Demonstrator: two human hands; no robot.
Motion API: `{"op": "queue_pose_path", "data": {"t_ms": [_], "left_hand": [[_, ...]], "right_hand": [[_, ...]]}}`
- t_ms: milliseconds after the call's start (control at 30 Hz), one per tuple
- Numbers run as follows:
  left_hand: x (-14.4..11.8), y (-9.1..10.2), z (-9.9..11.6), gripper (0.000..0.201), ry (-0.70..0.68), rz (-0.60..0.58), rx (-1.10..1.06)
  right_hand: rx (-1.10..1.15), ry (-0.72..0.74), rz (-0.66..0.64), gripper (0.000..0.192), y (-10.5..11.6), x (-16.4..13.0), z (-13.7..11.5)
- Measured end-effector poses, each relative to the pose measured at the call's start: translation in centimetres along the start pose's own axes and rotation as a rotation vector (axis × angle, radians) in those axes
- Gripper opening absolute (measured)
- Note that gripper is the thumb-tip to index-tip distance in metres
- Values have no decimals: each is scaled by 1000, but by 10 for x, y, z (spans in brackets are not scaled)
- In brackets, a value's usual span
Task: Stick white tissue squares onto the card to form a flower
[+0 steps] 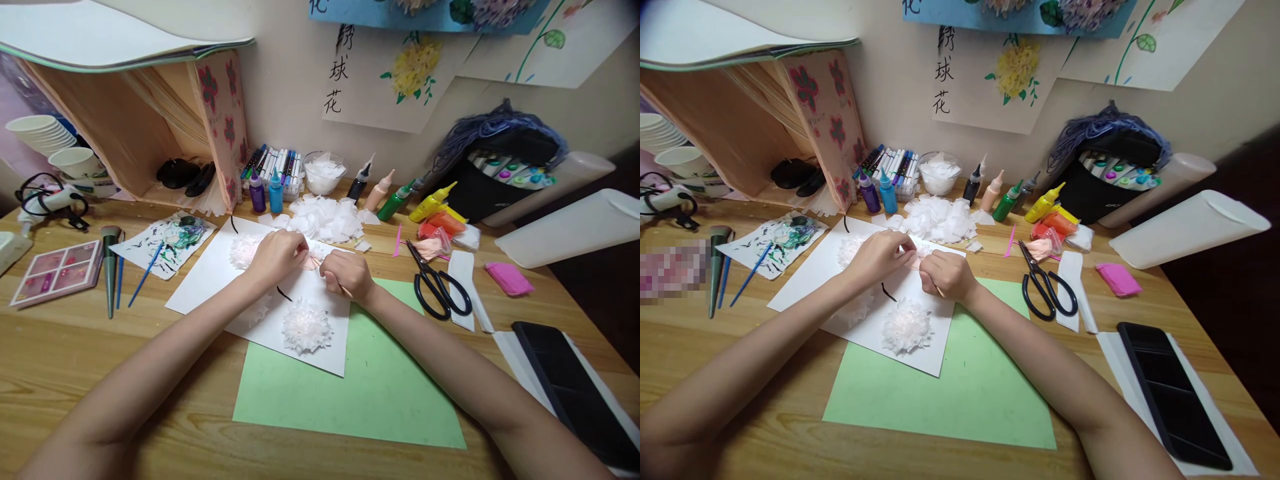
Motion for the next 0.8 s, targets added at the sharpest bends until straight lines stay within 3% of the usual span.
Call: {"op": "queue_pose_path", "data": {"t_ms": [167,300,433,567,667,800], "left_hand": [[-1,1,4,17,7,-34,14],[0,4,1,17,48,-106,-12],[2,11,-3,13,76,-158,-110],[2,5,-3,10,112,-223,-276],[2,-2,-3,10,84,-144,-286],[0,-7,-2,13,43,-25,-196]], "right_hand": [[61,-67,0,39,4,0,0],[130,-118,73,41,11,-2,2],[181,-171,112,45,12,-8,7],[214,-265,190,47,13,-19,15],[242,-265,234,44,15,-20,15],[218,-228,132,46,11,-12,9]]}}
Point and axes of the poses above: each hand's wrist, its own x-axis towards the middle knuckle, its own y-axis out of the back of the hand, z = x × y, the point moved 6 cm from there along x, towards the middle knuckle, and after that the axes turned 11 degrees about z, right-handed, at the moved point
